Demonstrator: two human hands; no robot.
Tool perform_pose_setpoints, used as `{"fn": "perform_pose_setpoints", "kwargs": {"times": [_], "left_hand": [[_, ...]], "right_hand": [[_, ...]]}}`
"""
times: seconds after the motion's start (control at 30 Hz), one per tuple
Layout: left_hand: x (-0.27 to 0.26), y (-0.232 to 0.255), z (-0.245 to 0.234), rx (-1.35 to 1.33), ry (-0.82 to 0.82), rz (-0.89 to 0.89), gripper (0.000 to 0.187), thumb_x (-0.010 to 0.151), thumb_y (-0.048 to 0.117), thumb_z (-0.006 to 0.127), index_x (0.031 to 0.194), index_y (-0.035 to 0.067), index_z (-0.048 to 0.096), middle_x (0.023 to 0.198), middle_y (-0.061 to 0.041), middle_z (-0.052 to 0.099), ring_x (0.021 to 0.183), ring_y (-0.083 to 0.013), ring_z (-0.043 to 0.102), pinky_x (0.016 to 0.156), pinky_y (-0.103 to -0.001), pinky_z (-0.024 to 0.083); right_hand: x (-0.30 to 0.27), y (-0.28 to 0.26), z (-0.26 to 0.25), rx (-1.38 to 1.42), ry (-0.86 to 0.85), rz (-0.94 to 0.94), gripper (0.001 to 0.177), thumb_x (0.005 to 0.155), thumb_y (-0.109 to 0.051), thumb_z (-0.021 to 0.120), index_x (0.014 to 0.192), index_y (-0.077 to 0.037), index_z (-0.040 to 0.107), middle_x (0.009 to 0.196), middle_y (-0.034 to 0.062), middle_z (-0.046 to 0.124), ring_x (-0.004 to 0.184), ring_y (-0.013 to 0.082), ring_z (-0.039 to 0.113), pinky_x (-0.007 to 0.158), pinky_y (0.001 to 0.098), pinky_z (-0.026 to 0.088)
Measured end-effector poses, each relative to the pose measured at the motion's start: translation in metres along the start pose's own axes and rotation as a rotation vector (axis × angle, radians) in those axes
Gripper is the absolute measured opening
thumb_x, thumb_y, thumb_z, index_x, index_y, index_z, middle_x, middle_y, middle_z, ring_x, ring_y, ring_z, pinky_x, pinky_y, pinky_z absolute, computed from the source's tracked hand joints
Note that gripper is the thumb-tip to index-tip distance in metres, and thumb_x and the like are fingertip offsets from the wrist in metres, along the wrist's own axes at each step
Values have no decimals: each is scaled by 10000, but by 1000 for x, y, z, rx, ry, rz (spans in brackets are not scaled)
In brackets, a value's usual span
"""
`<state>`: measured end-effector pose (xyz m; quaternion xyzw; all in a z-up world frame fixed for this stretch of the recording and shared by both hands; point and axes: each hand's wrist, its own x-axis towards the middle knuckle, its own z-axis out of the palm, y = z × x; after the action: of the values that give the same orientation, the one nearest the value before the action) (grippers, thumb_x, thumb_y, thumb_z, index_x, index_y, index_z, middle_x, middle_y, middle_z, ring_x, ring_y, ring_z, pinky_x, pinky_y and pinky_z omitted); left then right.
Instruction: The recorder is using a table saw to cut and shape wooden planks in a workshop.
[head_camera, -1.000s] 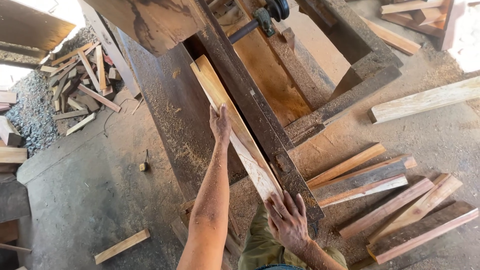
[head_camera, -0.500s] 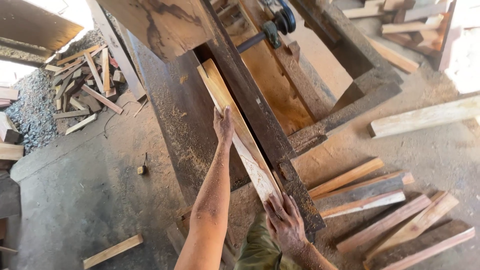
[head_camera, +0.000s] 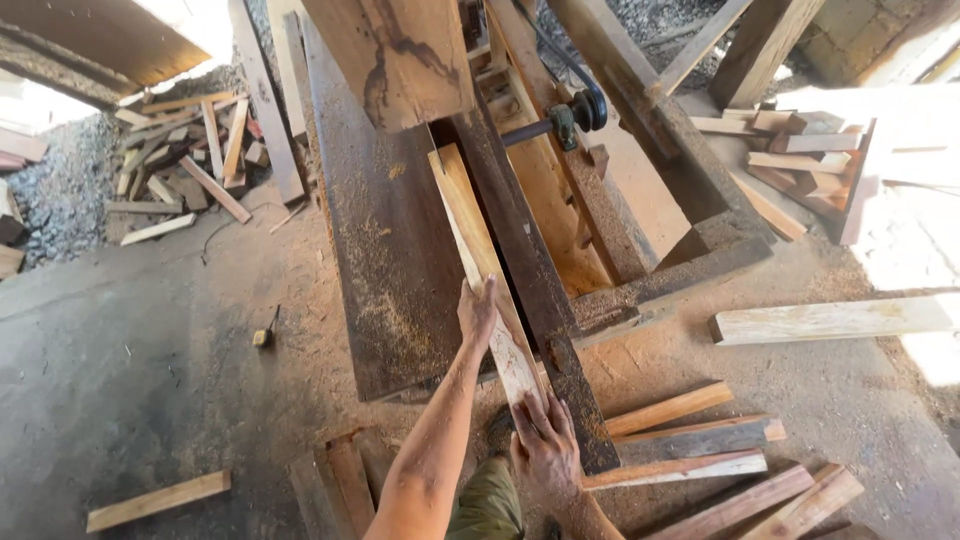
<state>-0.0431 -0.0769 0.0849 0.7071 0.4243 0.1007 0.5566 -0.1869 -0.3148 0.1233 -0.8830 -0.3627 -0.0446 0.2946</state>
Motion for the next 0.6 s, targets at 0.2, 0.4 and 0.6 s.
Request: {"fn": "perform_pose_setpoints", "kwargs": {"times": [0.2,0.4,0.6], "left_hand": [[12,-12,5,51,75,59,903,965,634,581,1570,1,357,1459,-274,557,1336,-412,567,1122,-488,471],[3,13,-1,-17,38,7,823,922,605,569,1544,80,441,1419,-201,637,1296,-367,636,1103,-470,495],[21,-2,3,36,85,28,827,946,597,600,1553,66,419,1470,-211,573,1344,-374,567,1136,-478,447]], "right_hand": [[2,8,17,-7,48,-41,460,864,-200,683,1296,-43,688,1458,179,557,1307,492,518,1109,605,419],[1,14,28,6,96,-37,445,874,-205,686,1293,-54,687,1461,154,577,1319,476,543,1135,588,432],[6,18,34,19,92,-58,459,881,-218,696,1302,-35,679,1463,177,564,1307,505,532,1121,598,430]]}}
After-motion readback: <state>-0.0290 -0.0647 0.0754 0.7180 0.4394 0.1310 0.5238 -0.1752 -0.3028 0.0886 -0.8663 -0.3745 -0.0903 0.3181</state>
